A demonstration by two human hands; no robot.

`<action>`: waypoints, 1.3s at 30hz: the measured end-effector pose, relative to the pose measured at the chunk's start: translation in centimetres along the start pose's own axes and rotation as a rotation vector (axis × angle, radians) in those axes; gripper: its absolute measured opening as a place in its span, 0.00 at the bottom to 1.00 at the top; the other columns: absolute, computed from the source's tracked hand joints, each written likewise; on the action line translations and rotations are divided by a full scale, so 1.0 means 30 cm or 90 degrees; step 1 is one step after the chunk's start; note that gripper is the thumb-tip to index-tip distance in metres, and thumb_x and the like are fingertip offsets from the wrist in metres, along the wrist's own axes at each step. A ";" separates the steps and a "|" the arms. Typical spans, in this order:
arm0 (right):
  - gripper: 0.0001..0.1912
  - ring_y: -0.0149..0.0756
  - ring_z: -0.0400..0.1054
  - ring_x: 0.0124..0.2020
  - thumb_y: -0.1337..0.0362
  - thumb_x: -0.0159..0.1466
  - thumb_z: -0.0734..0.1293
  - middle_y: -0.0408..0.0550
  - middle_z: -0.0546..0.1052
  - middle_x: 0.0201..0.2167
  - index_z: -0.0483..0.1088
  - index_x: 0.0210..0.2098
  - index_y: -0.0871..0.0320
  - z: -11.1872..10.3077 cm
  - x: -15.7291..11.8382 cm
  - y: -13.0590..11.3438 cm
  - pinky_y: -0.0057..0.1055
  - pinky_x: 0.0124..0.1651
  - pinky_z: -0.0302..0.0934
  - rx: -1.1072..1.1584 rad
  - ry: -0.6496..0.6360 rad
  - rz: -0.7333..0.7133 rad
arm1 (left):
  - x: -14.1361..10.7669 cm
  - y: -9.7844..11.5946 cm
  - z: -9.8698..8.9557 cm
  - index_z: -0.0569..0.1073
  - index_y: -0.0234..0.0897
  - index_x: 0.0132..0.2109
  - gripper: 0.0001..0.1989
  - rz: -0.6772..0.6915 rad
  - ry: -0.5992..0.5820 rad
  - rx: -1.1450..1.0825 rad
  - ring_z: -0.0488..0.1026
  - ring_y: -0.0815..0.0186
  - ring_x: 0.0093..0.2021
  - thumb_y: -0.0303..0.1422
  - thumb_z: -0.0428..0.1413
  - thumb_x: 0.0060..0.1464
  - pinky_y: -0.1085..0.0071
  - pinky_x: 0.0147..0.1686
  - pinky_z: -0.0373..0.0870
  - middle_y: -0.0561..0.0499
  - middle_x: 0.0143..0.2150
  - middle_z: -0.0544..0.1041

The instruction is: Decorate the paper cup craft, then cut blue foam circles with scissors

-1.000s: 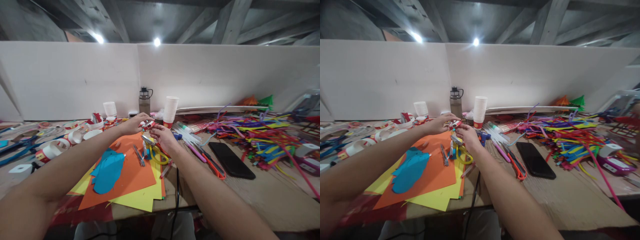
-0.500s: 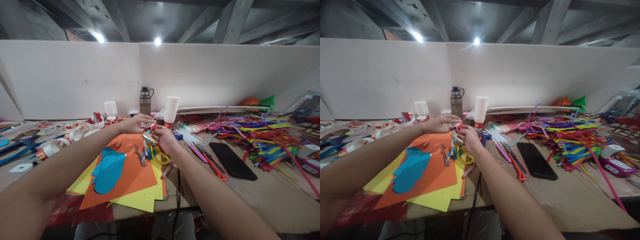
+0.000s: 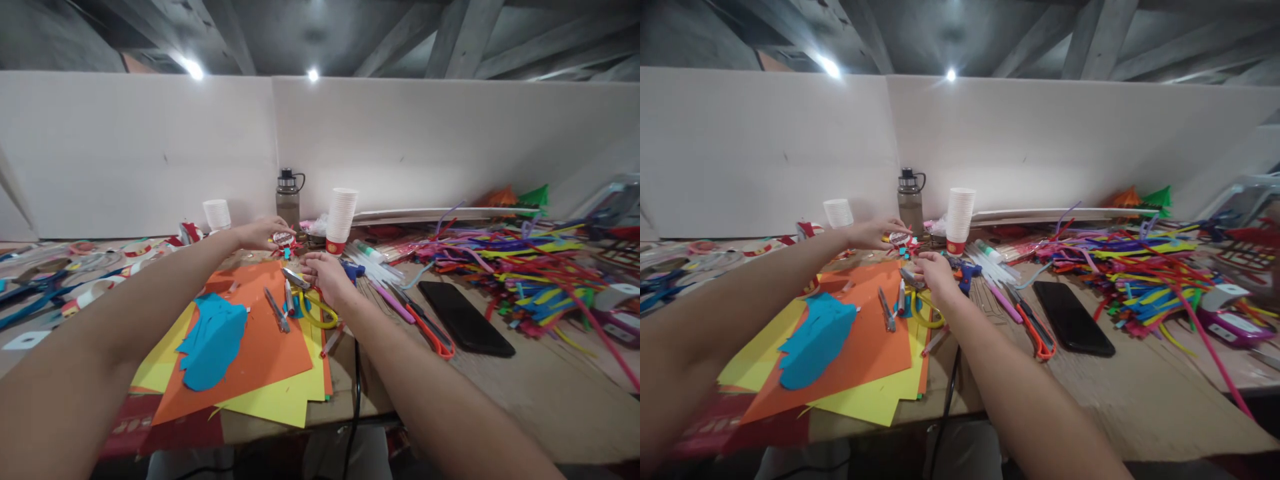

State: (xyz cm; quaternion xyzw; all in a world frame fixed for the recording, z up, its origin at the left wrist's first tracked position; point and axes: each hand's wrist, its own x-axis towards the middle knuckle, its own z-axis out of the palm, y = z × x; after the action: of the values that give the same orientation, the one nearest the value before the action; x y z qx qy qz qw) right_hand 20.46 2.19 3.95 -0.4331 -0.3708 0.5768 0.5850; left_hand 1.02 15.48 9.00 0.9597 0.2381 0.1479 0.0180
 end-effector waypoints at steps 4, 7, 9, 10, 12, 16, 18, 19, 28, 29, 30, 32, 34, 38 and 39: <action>0.07 0.26 0.65 0.26 0.70 0.52 0.68 0.44 0.74 0.29 0.68 0.31 0.58 0.015 -0.021 -0.013 0.23 0.25 0.60 -0.019 0.002 -0.007 | 0.028 -0.082 0.026 0.74 0.40 0.56 0.29 -0.038 -0.065 0.049 0.68 0.55 0.53 0.40 0.61 0.45 0.63 0.54 0.61 0.42 0.52 0.73; 0.06 0.25 0.65 0.26 0.71 0.53 0.66 0.44 0.74 0.30 0.68 0.32 0.59 0.024 -0.038 -0.032 0.23 0.26 0.59 -0.025 0.003 -0.012 | 0.054 -0.112 0.035 0.73 0.39 0.56 0.29 -0.056 -0.094 0.049 0.67 0.54 0.54 0.41 0.61 0.45 0.63 0.55 0.60 0.41 0.54 0.72; 0.07 0.25 0.65 0.26 0.71 0.53 0.66 0.45 0.74 0.30 0.67 0.33 0.59 0.026 -0.045 -0.044 0.23 0.26 0.58 -0.028 0.005 -0.015 | 0.073 -0.123 0.035 0.73 0.39 0.56 0.29 -0.058 -0.111 0.039 0.67 0.55 0.55 0.38 0.60 0.45 0.63 0.56 0.60 0.41 0.55 0.72; 0.07 0.25 0.65 0.26 0.71 0.53 0.66 0.44 0.74 0.30 0.67 0.33 0.59 0.026 -0.048 -0.050 0.23 0.26 0.58 -0.028 0.006 -0.017 | 0.084 -0.127 0.035 0.72 0.40 0.57 0.29 -0.059 -0.117 0.033 0.67 0.55 0.55 0.36 0.60 0.45 0.63 0.56 0.60 0.42 0.56 0.72; 0.07 0.25 0.65 0.26 0.71 0.53 0.67 0.44 0.74 0.30 0.67 0.32 0.59 0.025 -0.052 -0.059 0.23 0.27 0.58 -0.025 0.010 -0.022 | 0.106 -0.134 0.037 0.72 0.40 0.57 0.29 -0.064 -0.125 0.022 0.68 0.56 0.55 0.34 0.60 0.45 0.64 0.55 0.61 0.43 0.55 0.72; 0.07 0.25 0.64 0.26 0.70 0.53 0.67 0.45 0.74 0.30 0.68 0.33 0.59 0.024 -0.059 -0.070 0.23 0.28 0.58 -0.026 0.014 -0.028 | 0.150 -0.146 0.051 0.73 0.40 0.55 0.28 -0.069 -0.136 0.015 0.69 0.58 0.53 0.32 0.60 0.43 0.66 0.54 0.62 0.44 0.55 0.73; 0.07 0.25 0.64 0.26 0.70 0.53 0.66 0.45 0.74 0.30 0.67 0.33 0.59 0.025 -0.062 -0.072 0.23 0.28 0.58 -0.030 0.015 -0.028 | 0.166 -0.154 0.061 0.74 0.41 0.54 0.29 -0.066 -0.146 0.016 0.69 0.58 0.52 0.31 0.61 0.41 0.67 0.53 0.62 0.46 0.54 0.74; 0.08 0.25 0.64 0.26 0.69 0.53 0.66 0.45 0.74 0.30 0.67 0.33 0.59 0.025 -0.062 -0.071 0.23 0.27 0.58 -0.034 0.016 -0.029 | 0.172 -0.159 0.066 0.74 0.42 0.54 0.29 -0.064 -0.151 0.017 0.69 0.58 0.52 0.32 0.61 0.41 0.66 0.53 0.63 0.46 0.54 0.74; 0.09 0.24 0.64 0.27 0.67 0.53 0.66 0.44 0.74 0.32 0.67 0.34 0.59 0.021 -0.055 -0.056 0.23 0.27 0.57 -0.067 0.016 -0.034 | 0.174 -0.210 0.105 0.68 0.39 0.60 0.32 -0.068 -0.203 0.030 0.68 0.58 0.57 0.33 0.57 0.45 0.68 0.56 0.61 0.44 0.60 0.70; 0.09 0.24 0.64 0.27 0.67 0.52 0.66 0.44 0.74 0.32 0.67 0.34 0.59 0.021 -0.054 -0.056 0.23 0.27 0.57 -0.067 0.016 -0.035 | 0.169 -0.214 0.109 0.68 0.38 0.61 0.33 -0.070 -0.200 0.023 0.67 0.59 0.58 0.31 0.56 0.44 0.69 0.57 0.61 0.44 0.61 0.69; 0.10 0.25 0.64 0.27 0.67 0.52 0.67 0.44 0.74 0.33 0.67 0.35 0.59 0.020 -0.053 -0.056 0.23 0.27 0.57 -0.067 0.016 -0.034 | 0.165 -0.217 0.113 0.67 0.38 0.61 0.34 -0.072 -0.196 0.013 0.66 0.59 0.60 0.29 0.55 0.44 0.69 0.58 0.60 0.45 0.62 0.68; 0.10 0.25 0.64 0.27 0.67 0.52 0.67 0.45 0.74 0.33 0.67 0.35 0.59 0.019 -0.052 -0.057 0.23 0.27 0.57 -0.066 0.018 -0.033 | 0.154 -0.216 0.118 0.65 0.37 0.63 0.36 -0.078 -0.187 -0.012 0.64 0.60 0.62 0.26 0.53 0.42 0.71 0.60 0.58 0.46 0.65 0.65; 0.10 0.25 0.64 0.27 0.67 0.52 0.66 0.45 0.74 0.33 0.67 0.35 0.59 0.019 -0.052 -0.058 0.23 0.28 0.57 -0.067 0.017 -0.032 | 0.144 -0.210 0.121 0.62 0.36 0.64 0.39 -0.080 -0.173 -0.028 0.61 0.59 0.64 0.26 0.53 0.41 0.71 0.61 0.56 0.46 0.67 0.62; 0.09 0.24 0.64 0.27 0.67 0.52 0.66 0.44 0.74 0.32 0.67 0.35 0.59 0.019 -0.052 -0.057 0.23 0.28 0.57 -0.070 0.022 -0.028 | 0.134 -0.195 0.124 0.60 0.36 0.66 0.39 -0.077 -0.149 -0.045 0.58 0.57 0.66 0.32 0.55 0.45 0.69 0.63 0.54 0.45 0.68 0.59; 0.09 0.24 0.64 0.27 0.67 0.52 0.66 0.44 0.74 0.32 0.67 0.35 0.59 0.018 -0.051 -0.057 0.23 0.28 0.57 -0.070 0.023 -0.028 | 0.133 -0.193 0.124 0.60 0.35 0.65 0.37 -0.081 -0.153 -0.050 0.58 0.57 0.66 0.33 0.55 0.46 0.69 0.62 0.54 0.44 0.68 0.60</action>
State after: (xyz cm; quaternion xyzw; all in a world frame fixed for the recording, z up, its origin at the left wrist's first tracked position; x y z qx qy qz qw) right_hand 20.46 0.78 5.83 -0.4667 -0.4004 0.5347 0.5797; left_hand 2.87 22.60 5.94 0.9521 0.2885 0.0398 0.0936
